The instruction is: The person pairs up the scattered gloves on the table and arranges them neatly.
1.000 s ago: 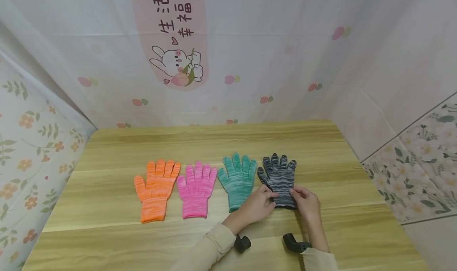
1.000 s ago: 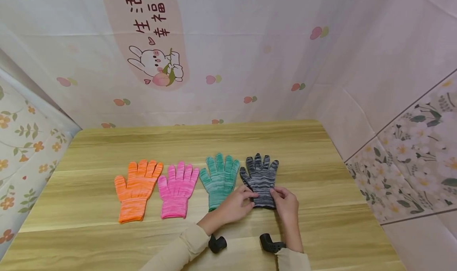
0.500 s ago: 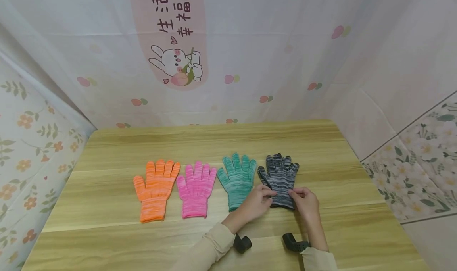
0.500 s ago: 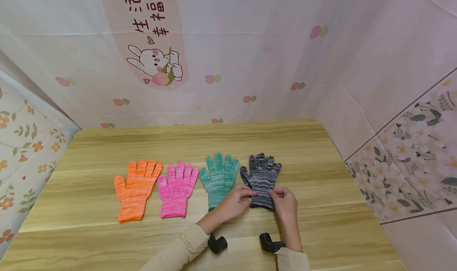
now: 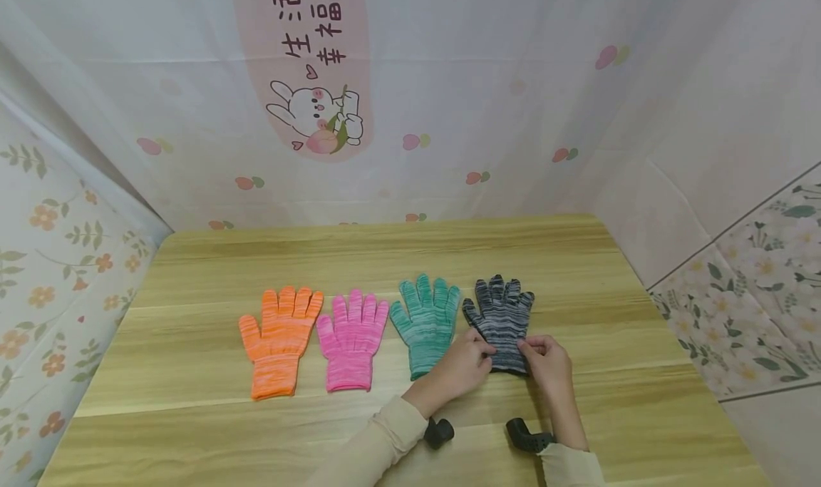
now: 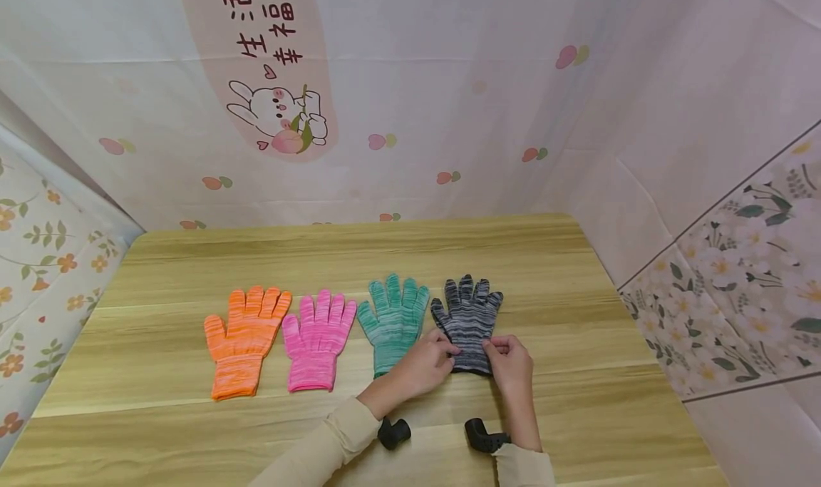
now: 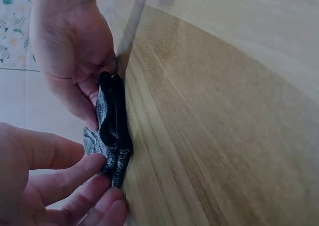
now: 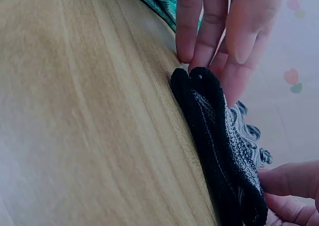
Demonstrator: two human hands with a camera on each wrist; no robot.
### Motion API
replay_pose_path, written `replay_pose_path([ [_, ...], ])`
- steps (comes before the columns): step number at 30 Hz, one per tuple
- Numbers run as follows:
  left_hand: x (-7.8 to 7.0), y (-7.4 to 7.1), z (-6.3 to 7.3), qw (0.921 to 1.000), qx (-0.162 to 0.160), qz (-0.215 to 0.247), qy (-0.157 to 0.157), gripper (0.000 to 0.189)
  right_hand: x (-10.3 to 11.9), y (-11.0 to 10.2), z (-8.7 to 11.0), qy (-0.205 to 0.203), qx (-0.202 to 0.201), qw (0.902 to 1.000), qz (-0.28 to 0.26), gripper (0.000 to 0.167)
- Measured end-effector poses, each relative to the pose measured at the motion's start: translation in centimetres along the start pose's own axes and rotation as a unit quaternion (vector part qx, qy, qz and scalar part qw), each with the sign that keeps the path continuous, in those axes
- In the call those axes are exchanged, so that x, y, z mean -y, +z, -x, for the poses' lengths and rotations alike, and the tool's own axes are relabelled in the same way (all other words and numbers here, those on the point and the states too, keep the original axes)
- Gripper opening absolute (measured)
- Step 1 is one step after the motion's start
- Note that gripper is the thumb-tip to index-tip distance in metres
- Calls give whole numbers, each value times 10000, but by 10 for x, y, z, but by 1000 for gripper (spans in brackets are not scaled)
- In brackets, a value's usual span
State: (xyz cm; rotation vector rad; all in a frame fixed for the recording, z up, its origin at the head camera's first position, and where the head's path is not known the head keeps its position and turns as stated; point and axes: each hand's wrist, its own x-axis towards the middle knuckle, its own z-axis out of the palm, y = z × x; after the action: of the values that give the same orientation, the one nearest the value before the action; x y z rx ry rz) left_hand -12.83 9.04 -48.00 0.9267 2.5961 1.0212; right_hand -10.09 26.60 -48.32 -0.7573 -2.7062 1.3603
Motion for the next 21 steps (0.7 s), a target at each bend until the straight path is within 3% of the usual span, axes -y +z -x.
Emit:
replay_pose_path([
  [3, -4, 0, -3, 9978, -254, -607, 75, 21, 0, 1, -1, -5, -11, 10000, 19, 27],
  [6, -11, 0, -8, 9882, -427, -1463, 152, 27, -1, 1, -1, -13, 7, 10000, 6, 27],
  [8, -14, 3, -12, 9795, -267, -1995, 99, 39, -2, 1, -2, -14, 54, 10000, 4, 27],
  [11, -16, 12, -15, 9652, 309, -2588, -196, 59, -2, 1, -1, -25, 117, 9999, 13, 27],
  [15, -15, 23, -16, 9511, 869, -2884, -684, 74, -1, 1, -1, -100, 164, 9998, 105, 28],
  [18, -13, 25, -17, 9459, 997, -2977, -823, 70, 0, 0, -2, -176, 282, 9992, 202, 29],
  [21, -13, 23, -19, 9464, 983, -2972, -793, 61, 1, -3, -5, -320, 482, 9975, 399, 32],
])
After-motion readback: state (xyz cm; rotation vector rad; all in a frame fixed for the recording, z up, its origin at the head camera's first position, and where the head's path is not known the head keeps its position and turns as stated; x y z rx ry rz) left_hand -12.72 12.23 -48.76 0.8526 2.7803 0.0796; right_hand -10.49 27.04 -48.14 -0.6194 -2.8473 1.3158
